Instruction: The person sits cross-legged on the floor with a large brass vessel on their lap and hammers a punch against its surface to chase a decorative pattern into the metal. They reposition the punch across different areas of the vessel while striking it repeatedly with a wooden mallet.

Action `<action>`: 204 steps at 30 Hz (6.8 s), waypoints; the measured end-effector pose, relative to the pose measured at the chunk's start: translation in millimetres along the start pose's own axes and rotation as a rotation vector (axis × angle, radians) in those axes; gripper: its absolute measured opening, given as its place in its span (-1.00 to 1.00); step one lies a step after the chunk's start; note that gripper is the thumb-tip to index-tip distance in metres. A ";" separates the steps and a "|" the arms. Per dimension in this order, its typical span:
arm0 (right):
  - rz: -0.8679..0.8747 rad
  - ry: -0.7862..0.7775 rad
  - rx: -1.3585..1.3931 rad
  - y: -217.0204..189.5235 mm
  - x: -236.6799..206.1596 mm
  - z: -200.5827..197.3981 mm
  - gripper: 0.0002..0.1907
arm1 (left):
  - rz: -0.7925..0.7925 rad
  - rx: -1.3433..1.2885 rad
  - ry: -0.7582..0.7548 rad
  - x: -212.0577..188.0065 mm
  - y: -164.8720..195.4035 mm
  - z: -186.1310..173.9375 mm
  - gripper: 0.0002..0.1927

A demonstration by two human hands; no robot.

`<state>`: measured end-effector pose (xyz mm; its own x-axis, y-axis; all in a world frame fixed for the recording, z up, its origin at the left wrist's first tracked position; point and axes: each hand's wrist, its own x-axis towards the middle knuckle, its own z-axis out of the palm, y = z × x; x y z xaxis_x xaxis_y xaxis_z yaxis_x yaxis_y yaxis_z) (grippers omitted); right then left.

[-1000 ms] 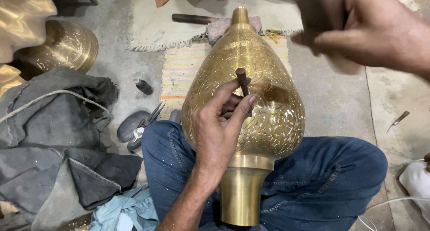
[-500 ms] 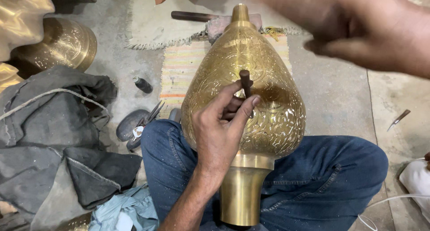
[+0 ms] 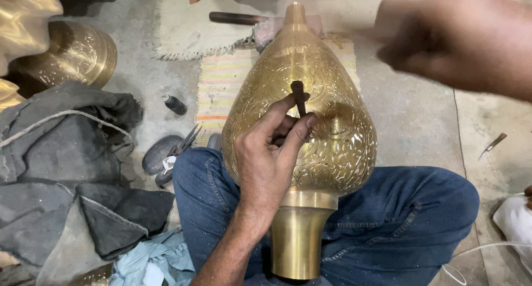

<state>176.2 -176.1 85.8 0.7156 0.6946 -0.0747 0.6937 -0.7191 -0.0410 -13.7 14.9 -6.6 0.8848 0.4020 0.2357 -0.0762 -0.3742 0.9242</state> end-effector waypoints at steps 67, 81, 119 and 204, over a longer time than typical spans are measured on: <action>0.079 0.134 0.199 -1.5 -0.3 7.9 -0.78 | -0.025 -0.001 -0.016 0.3 3.3 -0.3 -0.65; 0.193 -0.128 -0.015 -11.0 1.8 -4.2 -0.80 | -0.046 0.023 -0.064 4.6 4.4 -1.5 -0.70; 0.056 -0.107 -0.027 -1.7 3.6 -3.9 -0.74 | -0.043 0.034 -0.051 3.4 -4.1 1.1 -0.69; -0.236 0.215 0.138 -9.4 -8.6 -2.3 -0.68 | -0.041 -0.033 0.012 -8.4 -1.2 1.0 -0.62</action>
<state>163.7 -175.3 89.2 0.5478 0.8204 0.1639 0.8350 -0.5241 -0.1673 -20.7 11.1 -10.0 0.8819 0.4263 0.2013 -0.0558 -0.3295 0.9425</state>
